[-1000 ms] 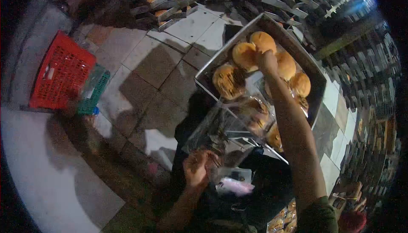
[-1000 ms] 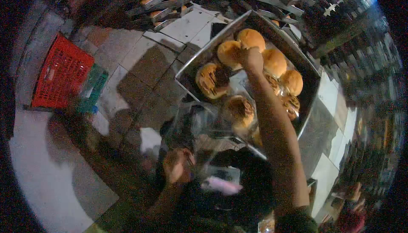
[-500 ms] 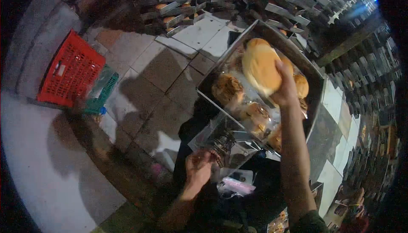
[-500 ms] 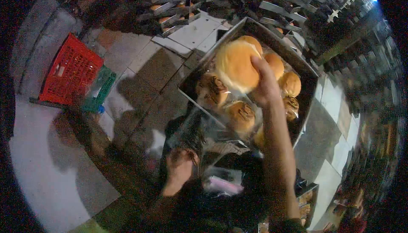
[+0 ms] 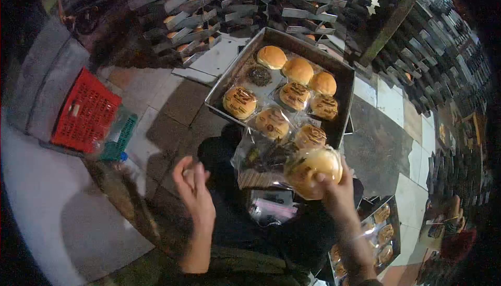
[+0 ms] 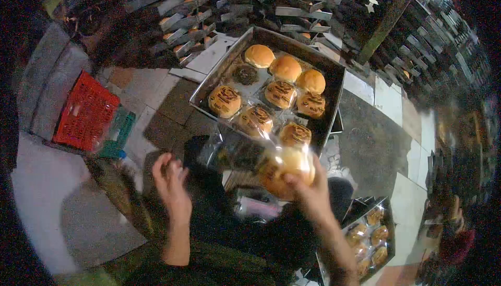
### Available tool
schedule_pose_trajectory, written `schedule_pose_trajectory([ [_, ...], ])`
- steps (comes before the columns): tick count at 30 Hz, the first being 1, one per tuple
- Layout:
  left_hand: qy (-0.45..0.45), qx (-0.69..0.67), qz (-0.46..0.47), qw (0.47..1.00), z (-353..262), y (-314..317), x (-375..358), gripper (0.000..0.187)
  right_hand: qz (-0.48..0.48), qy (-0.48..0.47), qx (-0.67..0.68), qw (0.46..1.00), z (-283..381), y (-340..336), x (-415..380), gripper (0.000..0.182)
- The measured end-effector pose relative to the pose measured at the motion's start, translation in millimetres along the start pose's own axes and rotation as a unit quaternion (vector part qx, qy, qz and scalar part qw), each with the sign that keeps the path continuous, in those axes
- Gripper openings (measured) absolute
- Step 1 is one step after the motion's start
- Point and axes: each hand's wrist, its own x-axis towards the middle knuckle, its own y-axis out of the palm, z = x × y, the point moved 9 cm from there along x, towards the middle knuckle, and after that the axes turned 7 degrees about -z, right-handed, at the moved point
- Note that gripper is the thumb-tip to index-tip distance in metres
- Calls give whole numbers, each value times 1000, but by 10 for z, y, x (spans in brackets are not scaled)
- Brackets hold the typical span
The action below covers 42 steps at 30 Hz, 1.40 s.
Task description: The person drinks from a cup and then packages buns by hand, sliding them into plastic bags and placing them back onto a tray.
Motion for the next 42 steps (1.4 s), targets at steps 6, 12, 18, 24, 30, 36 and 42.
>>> schedule_pose_trajectory([
  [6,-231,-314,288,875,-64,960,-476,54,301,-362,-254,845,-133,1370,-963,93],
  [12,-183,-283,455,824,-155,856,-995,54,251,-379,-166,875,220,1140,-716,129],
  [18,-325,-368,242,837,581,913,-298,53,218,-381,-454,775,-492,1503,-421,99],
  [24,-406,-307,128,851,956,625,-18,50,276,-377,-511,721,-487,1780,-597,64],
  [30,-458,-393,83,793,883,735,-75,44,319,-434,-515,667,-438,1823,-558,21],
  [36,-355,-443,134,812,444,577,160,49,306,-319,-572,691,-18,1713,-779,15],
  [42,-302,-414,147,846,3,599,-44,52,274,-157,-268,910,-270,1049,-450,30],
])
